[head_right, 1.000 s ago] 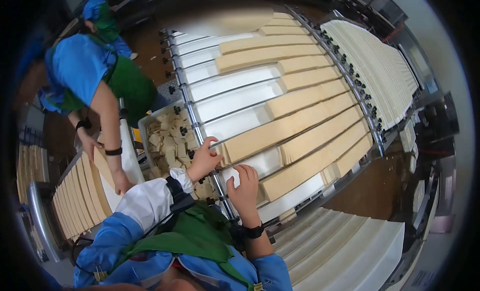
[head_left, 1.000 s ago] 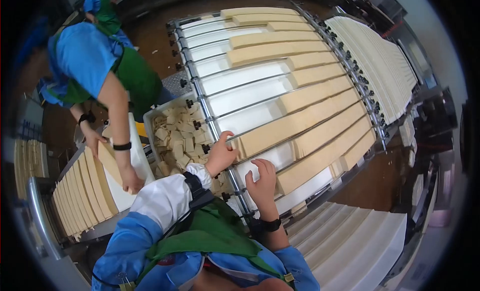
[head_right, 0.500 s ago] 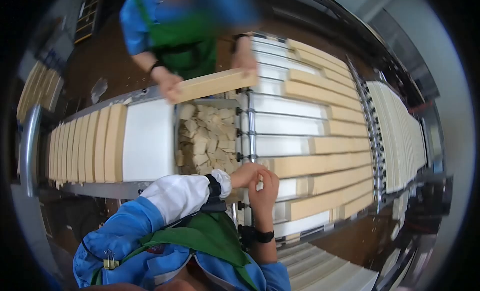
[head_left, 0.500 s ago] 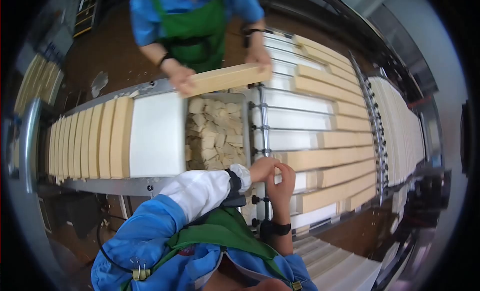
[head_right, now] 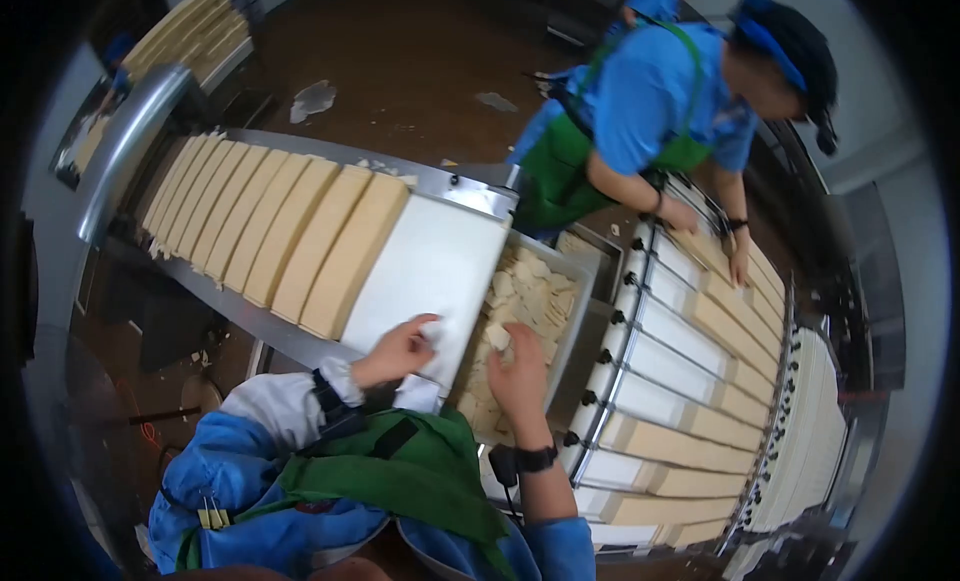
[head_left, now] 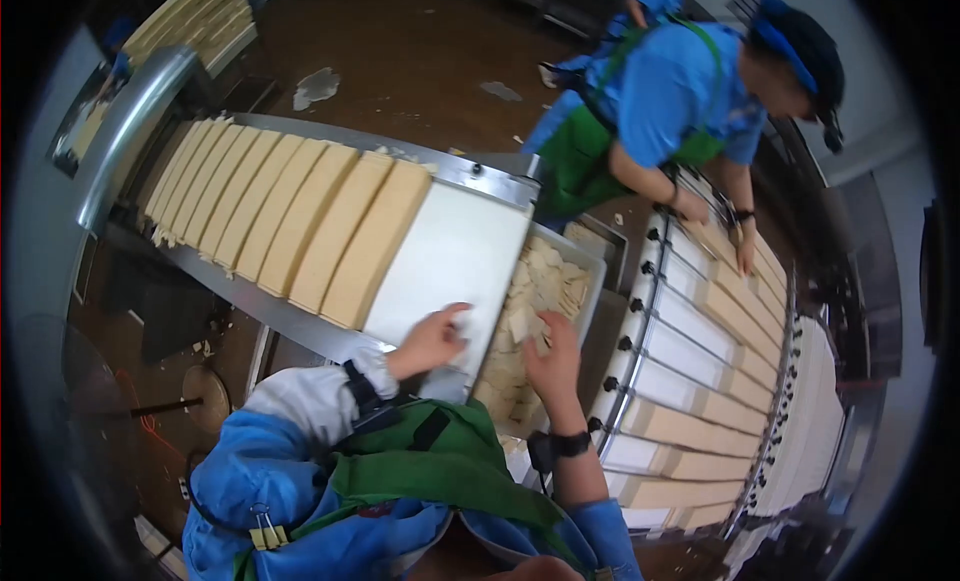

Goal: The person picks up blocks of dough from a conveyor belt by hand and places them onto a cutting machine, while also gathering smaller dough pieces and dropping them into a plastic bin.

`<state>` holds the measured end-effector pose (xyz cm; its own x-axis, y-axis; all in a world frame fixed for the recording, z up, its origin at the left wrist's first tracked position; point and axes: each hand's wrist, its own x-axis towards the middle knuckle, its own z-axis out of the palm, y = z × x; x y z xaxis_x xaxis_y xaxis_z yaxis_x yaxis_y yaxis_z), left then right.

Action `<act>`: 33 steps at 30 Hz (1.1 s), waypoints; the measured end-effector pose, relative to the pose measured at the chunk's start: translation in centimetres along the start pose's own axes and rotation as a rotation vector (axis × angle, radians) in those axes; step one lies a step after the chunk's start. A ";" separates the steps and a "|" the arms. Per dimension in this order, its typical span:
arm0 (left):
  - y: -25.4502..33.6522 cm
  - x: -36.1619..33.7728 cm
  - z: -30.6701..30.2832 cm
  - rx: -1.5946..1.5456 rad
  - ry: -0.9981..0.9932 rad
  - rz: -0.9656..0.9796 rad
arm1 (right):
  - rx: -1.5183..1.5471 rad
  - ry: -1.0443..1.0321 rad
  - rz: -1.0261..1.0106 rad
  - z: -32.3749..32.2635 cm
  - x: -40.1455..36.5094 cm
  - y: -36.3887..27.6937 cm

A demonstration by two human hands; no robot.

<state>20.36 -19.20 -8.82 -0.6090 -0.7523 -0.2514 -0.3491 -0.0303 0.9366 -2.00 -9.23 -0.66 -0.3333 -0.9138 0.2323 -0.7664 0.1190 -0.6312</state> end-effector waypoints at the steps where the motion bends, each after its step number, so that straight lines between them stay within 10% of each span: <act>1: -2.3 -1.2 -2.9 0.018 0.072 -0.098 | 0.041 -0.067 -0.065 2.8 2.2 -1.2; 9: -9.3 -9.7 -14.5 -0.084 0.209 -0.392 | -0.138 -0.258 -0.290 27.9 20.5 -7.1; 15: -10.6 -9.1 -16.4 -0.476 0.097 -0.409 | -0.369 -0.149 -0.238 34.4 21.5 -6.7; 26: -6.6 -5.8 -16.6 -0.590 -0.010 -0.491 | -0.532 -0.261 0.132 29.5 25.6 -9.1; 33: -8.3 -2.6 -14.9 0.244 0.015 -0.102 | -0.283 -0.471 0.507 14.9 20.9 -0.8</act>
<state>35.53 -26.79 -12.32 -0.5517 -0.7634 -0.3360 -0.5708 0.0518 0.8194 -0.19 -34.20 -6.37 -0.4614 -0.7826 -0.4179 -0.7146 0.6070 -0.3476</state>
